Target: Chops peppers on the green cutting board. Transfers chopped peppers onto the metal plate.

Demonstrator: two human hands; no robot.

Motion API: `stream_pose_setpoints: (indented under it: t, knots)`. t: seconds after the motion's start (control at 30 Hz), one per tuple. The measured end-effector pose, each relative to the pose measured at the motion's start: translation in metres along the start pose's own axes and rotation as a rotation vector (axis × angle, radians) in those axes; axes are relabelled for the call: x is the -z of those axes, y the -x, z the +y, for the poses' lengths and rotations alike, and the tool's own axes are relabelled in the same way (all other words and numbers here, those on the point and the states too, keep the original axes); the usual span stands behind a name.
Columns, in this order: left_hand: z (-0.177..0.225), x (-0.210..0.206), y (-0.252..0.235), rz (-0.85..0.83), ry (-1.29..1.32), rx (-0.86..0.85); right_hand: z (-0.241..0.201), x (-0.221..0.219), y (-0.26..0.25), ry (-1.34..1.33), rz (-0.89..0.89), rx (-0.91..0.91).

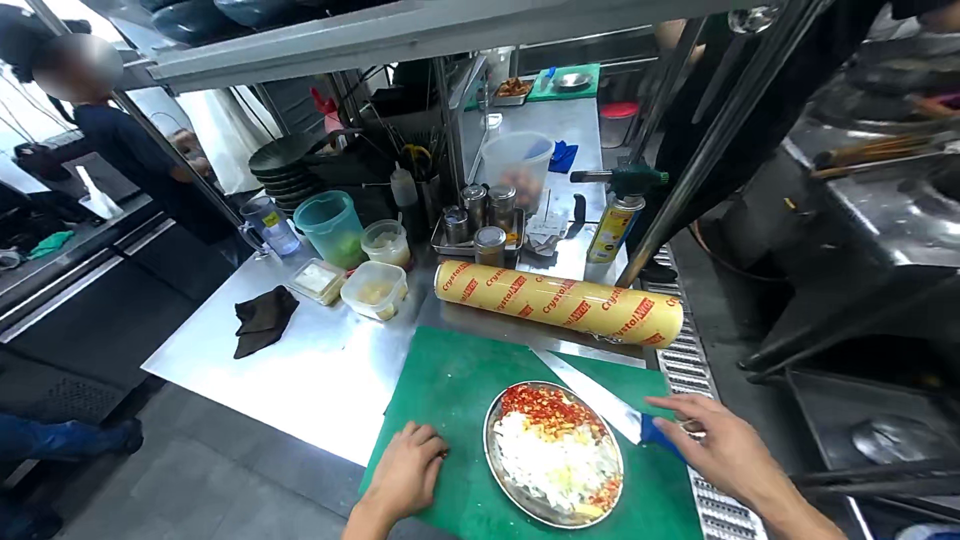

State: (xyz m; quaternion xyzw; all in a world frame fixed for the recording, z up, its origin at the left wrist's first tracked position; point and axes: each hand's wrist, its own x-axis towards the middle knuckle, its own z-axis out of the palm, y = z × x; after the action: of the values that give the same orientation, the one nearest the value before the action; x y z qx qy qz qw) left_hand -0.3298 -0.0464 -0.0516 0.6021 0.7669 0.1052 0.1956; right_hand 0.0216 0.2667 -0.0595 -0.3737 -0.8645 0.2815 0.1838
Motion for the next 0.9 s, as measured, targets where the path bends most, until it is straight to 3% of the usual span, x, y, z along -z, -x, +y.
stream_pose_setpoints:
  t: [0.07,0.1,0.2,0.27,0.37,0.5,0.63,0.77,0.83,0.9]
  knots:
    - [-0.014,0.004,0.012,0.067,0.105,-0.075,-0.066,-0.015,0.013,-0.075,0.122,0.035]
    - [-0.024,0.005,0.019,0.15,0.168,-0.093,-0.105,-0.028,0.021,-0.139,0.086,0.036]
    - [-0.054,0.005,0.04,0.49,0.374,-0.069,-0.213,-0.081,0.039,-0.226,-0.319,-0.087]
    - [-0.069,-0.005,0.053,0.728,0.482,0.019,-0.251,-0.13,0.035,-0.134,-0.51,-0.188]
    - [-0.073,-0.049,0.075,0.964,0.704,0.202,-0.283,-0.186,0.027,0.02,-0.522,-0.33]
    - [-0.052,-0.092,0.086,1.037,1.03,0.301,-0.323,-0.228,0.022,0.087,-0.462,-0.343]
    - [-0.029,-0.091,0.071,1.118,1.279,0.355,-0.362,-0.266,0.031,0.09,-0.435,-0.238]
    - [-0.035,-0.075,0.073,1.192,1.573,0.464,-0.4,-0.274,0.032,0.033,-0.59,-0.157]
    - [-0.044,-0.072,0.079,1.187,1.809,0.574,-0.415,-0.272,0.035,-0.004,-0.702,-0.083]
    - [-0.051,-0.063,0.081,1.134,2.148,0.606,-0.422,-0.266,0.035,-0.018,-0.702,-0.026]
